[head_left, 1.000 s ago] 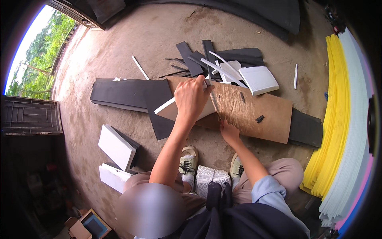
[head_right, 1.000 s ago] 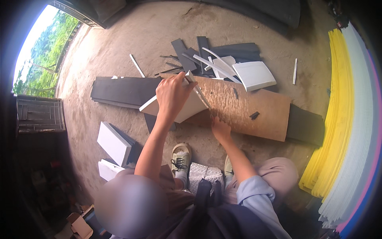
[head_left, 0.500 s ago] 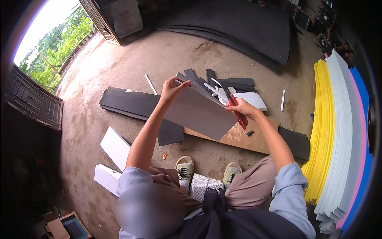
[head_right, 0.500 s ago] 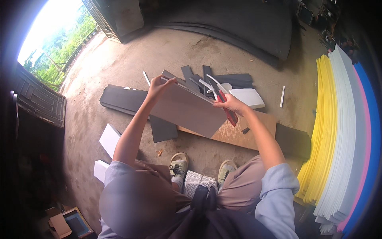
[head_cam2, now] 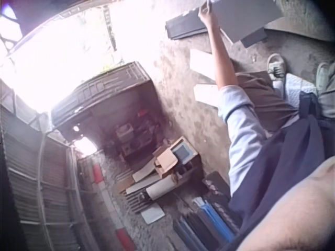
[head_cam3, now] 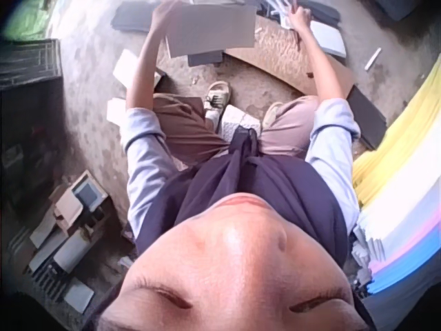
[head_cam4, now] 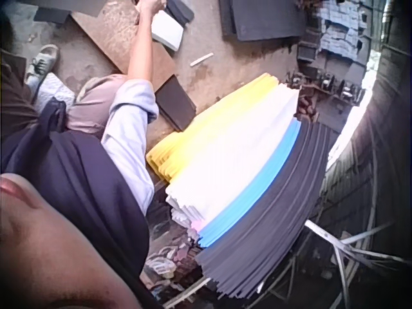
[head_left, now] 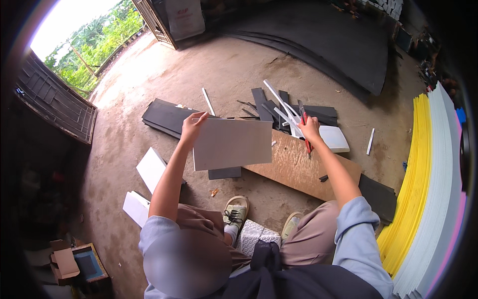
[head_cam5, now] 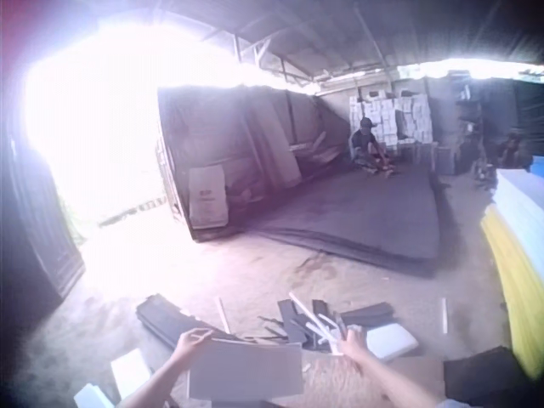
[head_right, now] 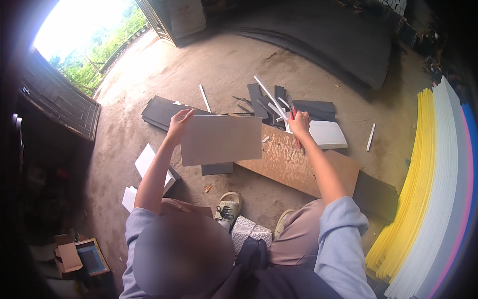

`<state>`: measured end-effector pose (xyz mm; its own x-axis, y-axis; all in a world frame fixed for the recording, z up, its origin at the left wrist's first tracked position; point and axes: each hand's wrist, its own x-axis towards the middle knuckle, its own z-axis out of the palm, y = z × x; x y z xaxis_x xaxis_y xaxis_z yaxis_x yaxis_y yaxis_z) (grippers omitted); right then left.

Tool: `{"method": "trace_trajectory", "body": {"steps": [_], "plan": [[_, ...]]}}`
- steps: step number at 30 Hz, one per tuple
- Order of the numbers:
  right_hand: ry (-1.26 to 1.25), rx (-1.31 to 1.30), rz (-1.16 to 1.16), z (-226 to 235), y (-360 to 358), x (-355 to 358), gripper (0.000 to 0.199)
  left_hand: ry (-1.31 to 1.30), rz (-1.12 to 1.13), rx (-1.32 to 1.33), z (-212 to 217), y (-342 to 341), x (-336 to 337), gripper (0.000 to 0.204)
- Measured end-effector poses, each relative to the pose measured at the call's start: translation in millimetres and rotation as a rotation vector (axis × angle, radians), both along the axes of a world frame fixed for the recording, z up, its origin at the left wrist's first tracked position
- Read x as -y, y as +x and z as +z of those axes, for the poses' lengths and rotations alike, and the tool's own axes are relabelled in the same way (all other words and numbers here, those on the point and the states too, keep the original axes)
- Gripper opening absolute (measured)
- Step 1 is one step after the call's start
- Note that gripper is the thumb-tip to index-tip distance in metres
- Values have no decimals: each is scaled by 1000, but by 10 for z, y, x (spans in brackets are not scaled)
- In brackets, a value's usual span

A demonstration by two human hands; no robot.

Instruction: The person sits on the floor and uses a red utility knife to cut black and white foam sheets into smaller rectangular pieces. They repeatedly align, score, and snap the sheets, then stack the cut pieces on the left side of the workspace.

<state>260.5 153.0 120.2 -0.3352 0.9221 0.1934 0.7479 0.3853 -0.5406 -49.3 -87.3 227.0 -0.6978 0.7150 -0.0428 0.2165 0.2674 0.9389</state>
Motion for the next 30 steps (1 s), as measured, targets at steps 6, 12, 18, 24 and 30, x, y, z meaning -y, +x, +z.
{"method": "trace_trajectory", "body": {"steps": [6, 12, 18, 24, 30], "plan": [[-481, 184, 296, -685, 53, 35, 34, -130, 210, 294, -257, -459, 331, 39], [-247, 443, 547, -1129, 13, 496, 47, -255, 14, 358, -176, -277, 680, 41], [-175, 256, 422, -1117, -221, 575, 48, -171, 86, 489, -363, 51, 940, 40], [-1272, -328, 363, -523, -900, 1116, 58, 17, 213, 628, -873, 220, 1236, 40], [-1403, -352, 600, 167, -1808, 2239, 70, 219, 485, 494, -843, 71, 1785, 34]]}}
